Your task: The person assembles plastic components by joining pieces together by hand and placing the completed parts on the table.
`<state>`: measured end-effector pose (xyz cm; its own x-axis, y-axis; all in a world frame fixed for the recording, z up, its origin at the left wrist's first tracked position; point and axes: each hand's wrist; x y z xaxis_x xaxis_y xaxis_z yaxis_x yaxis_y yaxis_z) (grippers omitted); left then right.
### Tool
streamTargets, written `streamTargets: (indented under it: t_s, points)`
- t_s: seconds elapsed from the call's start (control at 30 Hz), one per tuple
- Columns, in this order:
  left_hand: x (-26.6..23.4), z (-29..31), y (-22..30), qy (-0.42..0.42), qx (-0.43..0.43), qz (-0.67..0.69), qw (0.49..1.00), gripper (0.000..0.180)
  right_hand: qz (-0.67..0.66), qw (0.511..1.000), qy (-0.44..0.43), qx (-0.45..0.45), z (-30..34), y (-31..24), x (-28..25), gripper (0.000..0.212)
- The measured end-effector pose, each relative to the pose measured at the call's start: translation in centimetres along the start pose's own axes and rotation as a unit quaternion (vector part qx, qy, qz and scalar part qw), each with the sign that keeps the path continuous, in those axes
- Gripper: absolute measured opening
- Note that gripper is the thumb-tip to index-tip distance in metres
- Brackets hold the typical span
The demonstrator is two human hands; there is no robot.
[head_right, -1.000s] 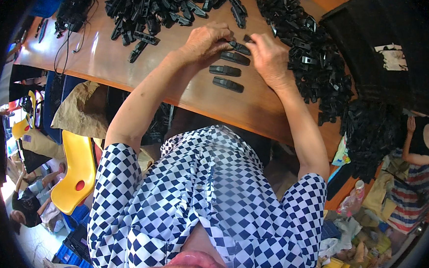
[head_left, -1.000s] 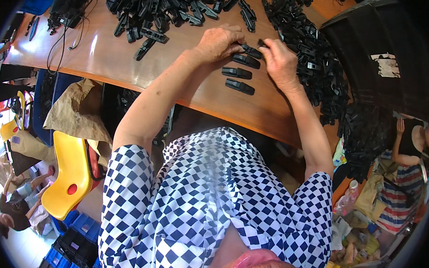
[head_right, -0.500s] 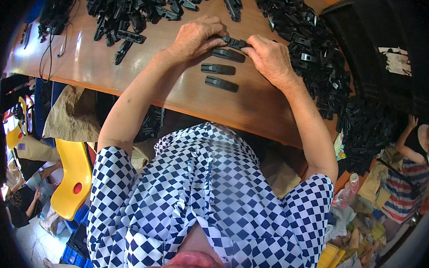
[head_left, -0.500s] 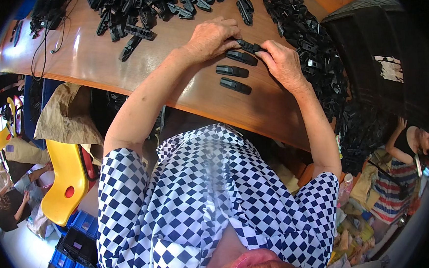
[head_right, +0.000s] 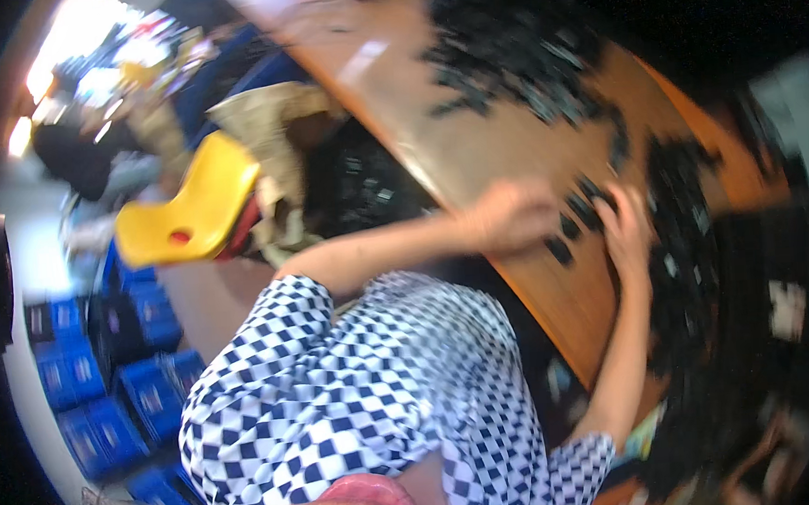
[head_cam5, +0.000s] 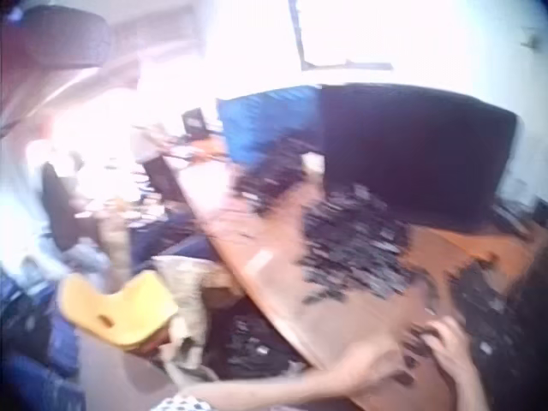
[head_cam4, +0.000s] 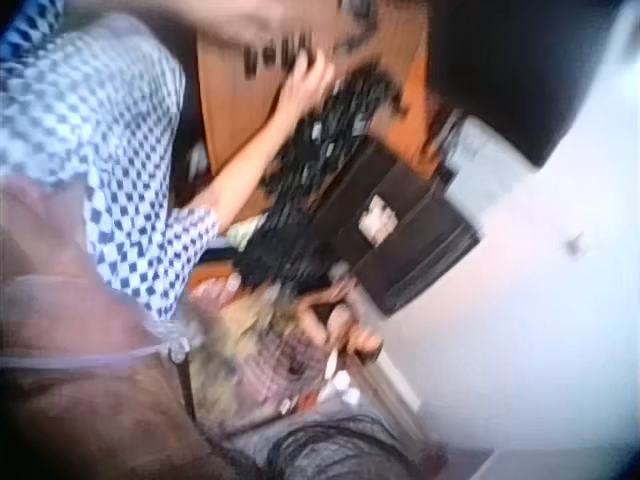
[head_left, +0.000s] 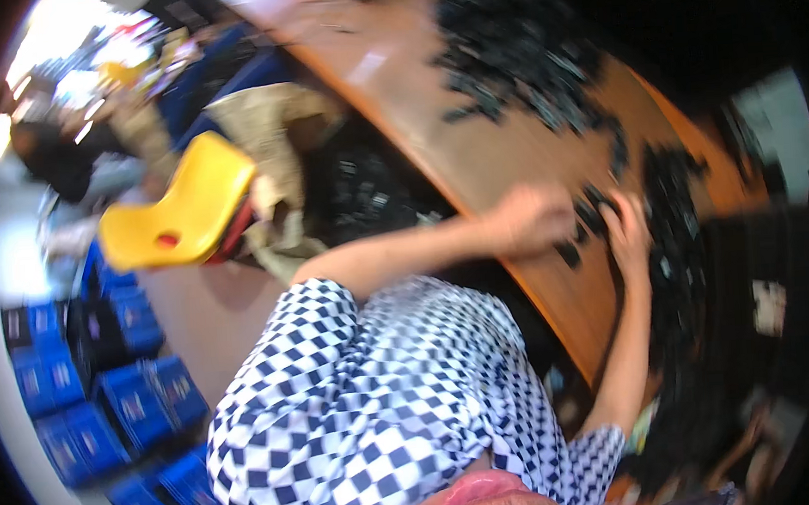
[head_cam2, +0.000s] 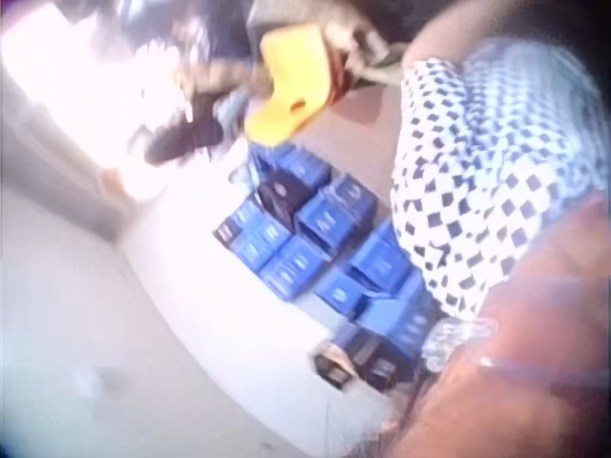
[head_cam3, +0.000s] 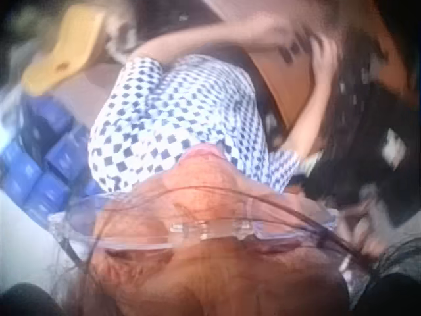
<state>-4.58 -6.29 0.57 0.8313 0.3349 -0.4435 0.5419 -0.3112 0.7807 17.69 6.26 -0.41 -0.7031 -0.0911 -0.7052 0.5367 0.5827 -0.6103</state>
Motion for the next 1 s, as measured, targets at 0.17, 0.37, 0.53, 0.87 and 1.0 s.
streamTargets:
  t_s: [0.17, 0.37, 0.53, 0.87, 1.0]
  points:
    - [0.6, 11.0, 0.8, -0.271, -0.573, 0.416, 0.652, 0.062, 0.054, 0.997, 0.027, -0.055, 0.7, 1.0, 1.1, 0.036]
    - [2.0, 8.8, -1.2, -0.012, -0.674, 0.546, 0.497, 0.097, 0.068, 0.990, 0.062, -0.106, 3.4, -3.2, 5.5, 0.033]
    - [3.0, 8.3, -2.9, 0.057, -0.603, 0.670, 0.429, 0.057, 0.008, 0.990, 0.024, -0.140, 5.2, -9.4, 7.6, 0.027]
    - [-0.6, 12.9, -6.3, 0.134, -0.562, 0.694, 0.430, 0.077, 0.038, 0.976, -0.080, -0.196, 5.7, -14.5, 10.6, 0.030]
    - [-2.9, 15.0, -5.4, 0.143, -0.551, 0.706, 0.422, 0.064, -0.050, 0.973, -0.113, -0.195, 6.1, -14.6, 12.8, 0.027]
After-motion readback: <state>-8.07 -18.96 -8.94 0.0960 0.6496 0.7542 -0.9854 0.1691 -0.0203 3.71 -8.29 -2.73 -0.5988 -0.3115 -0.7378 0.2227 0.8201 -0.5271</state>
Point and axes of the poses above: each hand's wrist, its own z-axis away from the middle knuckle, its own x-axis out of the palm, y = z × x, and after that the axes turned 13 degrees about y, right-handed
